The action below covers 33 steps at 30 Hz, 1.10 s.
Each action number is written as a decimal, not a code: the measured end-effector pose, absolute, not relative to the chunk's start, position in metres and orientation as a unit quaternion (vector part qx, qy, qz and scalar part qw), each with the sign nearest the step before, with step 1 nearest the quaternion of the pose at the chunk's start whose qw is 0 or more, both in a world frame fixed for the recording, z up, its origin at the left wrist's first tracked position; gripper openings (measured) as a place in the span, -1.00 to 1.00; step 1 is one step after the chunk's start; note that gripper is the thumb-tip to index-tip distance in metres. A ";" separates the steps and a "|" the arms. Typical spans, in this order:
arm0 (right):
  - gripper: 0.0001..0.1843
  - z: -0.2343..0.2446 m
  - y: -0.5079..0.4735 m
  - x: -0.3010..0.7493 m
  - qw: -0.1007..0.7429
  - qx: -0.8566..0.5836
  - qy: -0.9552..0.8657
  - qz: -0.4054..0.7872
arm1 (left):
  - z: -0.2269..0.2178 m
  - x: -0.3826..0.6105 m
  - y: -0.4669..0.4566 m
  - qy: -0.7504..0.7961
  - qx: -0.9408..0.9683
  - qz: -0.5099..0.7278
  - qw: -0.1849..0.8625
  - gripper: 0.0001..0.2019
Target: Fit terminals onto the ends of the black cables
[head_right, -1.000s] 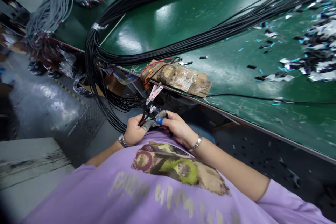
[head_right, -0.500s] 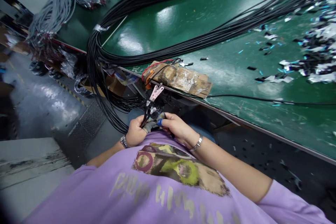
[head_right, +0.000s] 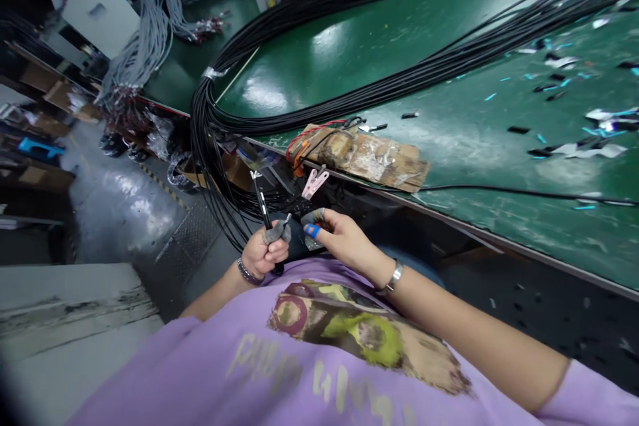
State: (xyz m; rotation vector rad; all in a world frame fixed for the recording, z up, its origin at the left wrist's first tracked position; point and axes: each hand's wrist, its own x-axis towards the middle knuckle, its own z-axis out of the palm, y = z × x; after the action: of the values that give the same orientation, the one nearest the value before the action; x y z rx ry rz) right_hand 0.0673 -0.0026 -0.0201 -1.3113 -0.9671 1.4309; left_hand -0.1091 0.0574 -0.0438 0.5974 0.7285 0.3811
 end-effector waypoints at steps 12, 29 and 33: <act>-0.59 -0.028 -0.006 0.063 0.491 -0.528 -0.367 0.588 | -0.050 -0.104 0.049 0.392 0.371 0.203 0.817 -0.49; -0.65 -0.023 -0.019 0.079 0.480 -0.528 -0.456 0.532 | -0.039 -0.087 0.066 0.312 0.526 0.052 0.789 -0.48; -0.64 -0.030 -0.023 0.082 0.485 -0.571 -0.386 0.539 | -0.023 -0.084 0.060 0.349 0.671 0.202 0.622 -0.60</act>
State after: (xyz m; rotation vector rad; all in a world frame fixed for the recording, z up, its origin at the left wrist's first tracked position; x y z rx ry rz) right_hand 0.0822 -0.0226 -0.0302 -1.3898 -0.9399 1.3110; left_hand -0.0838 0.0600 -0.0230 1.5404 0.8027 0.4640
